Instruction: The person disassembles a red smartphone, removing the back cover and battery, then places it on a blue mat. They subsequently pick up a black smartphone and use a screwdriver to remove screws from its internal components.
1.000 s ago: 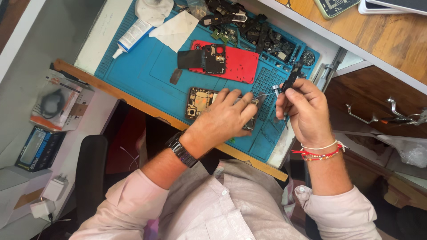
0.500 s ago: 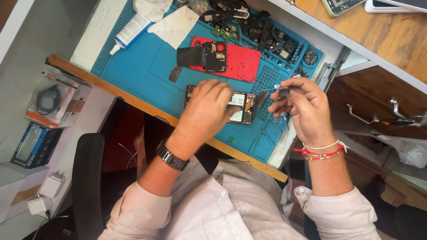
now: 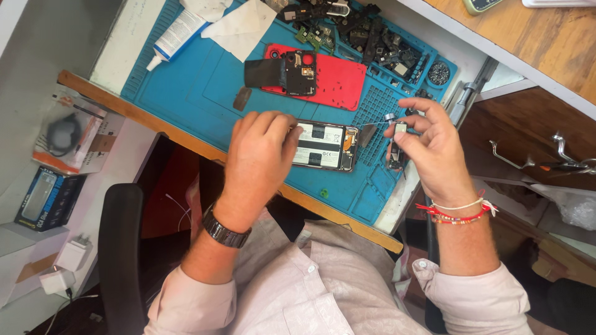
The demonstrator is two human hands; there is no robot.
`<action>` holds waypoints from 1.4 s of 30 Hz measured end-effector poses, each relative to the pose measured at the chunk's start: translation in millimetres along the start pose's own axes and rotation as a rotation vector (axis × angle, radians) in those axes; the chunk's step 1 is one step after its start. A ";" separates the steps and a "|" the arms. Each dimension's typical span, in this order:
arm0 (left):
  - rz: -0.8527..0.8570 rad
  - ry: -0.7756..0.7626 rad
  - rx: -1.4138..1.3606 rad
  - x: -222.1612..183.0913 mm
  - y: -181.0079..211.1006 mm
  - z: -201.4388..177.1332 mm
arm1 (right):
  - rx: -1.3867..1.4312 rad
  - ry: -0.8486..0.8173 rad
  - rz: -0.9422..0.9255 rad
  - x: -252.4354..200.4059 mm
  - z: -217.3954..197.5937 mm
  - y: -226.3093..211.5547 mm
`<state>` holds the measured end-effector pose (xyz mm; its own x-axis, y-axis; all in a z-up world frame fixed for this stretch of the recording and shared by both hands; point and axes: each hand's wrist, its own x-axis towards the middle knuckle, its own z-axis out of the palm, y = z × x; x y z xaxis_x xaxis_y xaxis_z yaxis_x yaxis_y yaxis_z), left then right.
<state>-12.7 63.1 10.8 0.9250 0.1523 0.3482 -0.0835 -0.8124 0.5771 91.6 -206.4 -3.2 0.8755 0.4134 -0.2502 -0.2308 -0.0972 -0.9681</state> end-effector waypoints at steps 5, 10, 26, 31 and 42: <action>0.061 -0.057 -0.103 15.7 21.2 11.7 | -0.048 -0.053 -0.051 -3.0 2.1 -5.0; 0.037 -0.101 -0.238 27.1 50.0 30.1 | -0.018 -0.049 0.013 -4.4 4.0 -8.3; -0.153 -0.175 -0.569 20.4 58.4 42.2 | -0.382 0.006 -0.456 -9.8 15.1 -8.0; -0.084 -0.108 -0.500 18.2 56.4 41.5 | -0.343 0.003 -0.416 -9.1 15.1 -6.9; -0.142 0.083 -0.281 15.6 5.3 11.3 | -0.331 0.072 -0.280 -6.3 5.0 4.5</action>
<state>5.5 54.8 11.0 0.9023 0.3074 0.3021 -0.0659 -0.5944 0.8015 82.9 -204.9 -5.9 0.9150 0.4021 0.0333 0.1575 -0.2798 -0.9470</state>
